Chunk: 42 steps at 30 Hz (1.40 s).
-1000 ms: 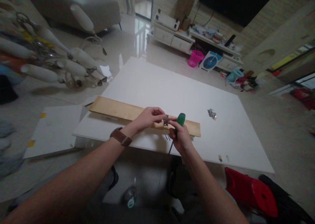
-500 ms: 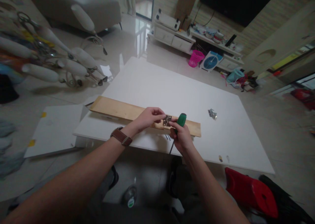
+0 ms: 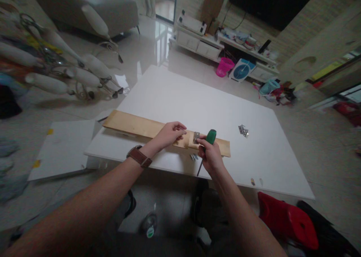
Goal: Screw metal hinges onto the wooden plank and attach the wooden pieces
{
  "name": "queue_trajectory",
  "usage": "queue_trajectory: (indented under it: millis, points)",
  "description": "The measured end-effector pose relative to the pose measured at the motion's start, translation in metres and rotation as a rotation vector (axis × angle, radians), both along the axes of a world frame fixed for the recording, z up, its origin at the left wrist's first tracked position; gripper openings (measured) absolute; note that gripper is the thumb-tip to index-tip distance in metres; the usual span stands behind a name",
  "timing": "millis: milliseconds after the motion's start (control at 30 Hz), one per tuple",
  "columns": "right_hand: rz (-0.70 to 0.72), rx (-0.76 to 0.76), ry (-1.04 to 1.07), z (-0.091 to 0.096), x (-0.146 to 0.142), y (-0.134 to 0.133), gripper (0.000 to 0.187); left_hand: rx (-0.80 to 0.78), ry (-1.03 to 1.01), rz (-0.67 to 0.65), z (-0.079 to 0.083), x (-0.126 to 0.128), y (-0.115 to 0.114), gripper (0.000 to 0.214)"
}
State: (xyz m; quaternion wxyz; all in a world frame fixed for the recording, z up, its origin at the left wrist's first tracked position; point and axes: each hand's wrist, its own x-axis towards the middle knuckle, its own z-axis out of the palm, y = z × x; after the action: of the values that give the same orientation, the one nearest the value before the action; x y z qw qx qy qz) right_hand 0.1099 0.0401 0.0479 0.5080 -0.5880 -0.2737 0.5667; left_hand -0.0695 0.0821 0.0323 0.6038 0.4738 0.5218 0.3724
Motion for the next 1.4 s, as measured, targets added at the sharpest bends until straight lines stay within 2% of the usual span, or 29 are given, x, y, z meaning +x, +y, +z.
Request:
queue_trajectory:
  millis: [100, 200, 300, 433, 600, 767, 1133, 1400]
  points:
    - [-0.018, 0.007, -0.126, -0.005, 0.01, 0.006, 0.033, 0.18, 0.228, -0.013, -0.003, -0.005, 0.002, 0.014]
    - [0.0, 0.085, -0.339, -0.01, 0.024, 0.013, 0.03, 0.352, 0.428, -0.072, -0.009, -0.01, 0.001, 0.029]
    - [0.063, 0.154, -0.569, -0.013, 0.039, 0.019, 0.029, 0.495, 0.583, -0.198, -0.018, -0.011, -0.001, 0.047]
    - [0.214, 0.207, -0.864, -0.015, 0.05, 0.021, 0.025, 0.626, 0.692, -0.325, -0.028, -0.013, -0.003, 0.062]
    - [0.382, 0.224, -1.116, -0.016, 0.053, 0.023, 0.019, 0.668, 0.739, -0.37, -0.031, -0.016, -0.004, 0.058]
    - [0.428, 0.174, -1.216, -0.018, 0.055, 0.027, 0.017, 0.679, 0.723, -0.343, -0.032, -0.016, -0.004, 0.054]
    - [0.498, 0.09, -1.282, -0.018, 0.06, 0.033, 0.016, 0.687, 0.707, -0.338, -0.032, -0.019, -0.003, 0.053]
    - [0.426, 0.148, -1.288, -0.011, 0.058, 0.031, 0.014, 0.7, 0.677, -0.327, -0.03, -0.018, -0.002, 0.052]
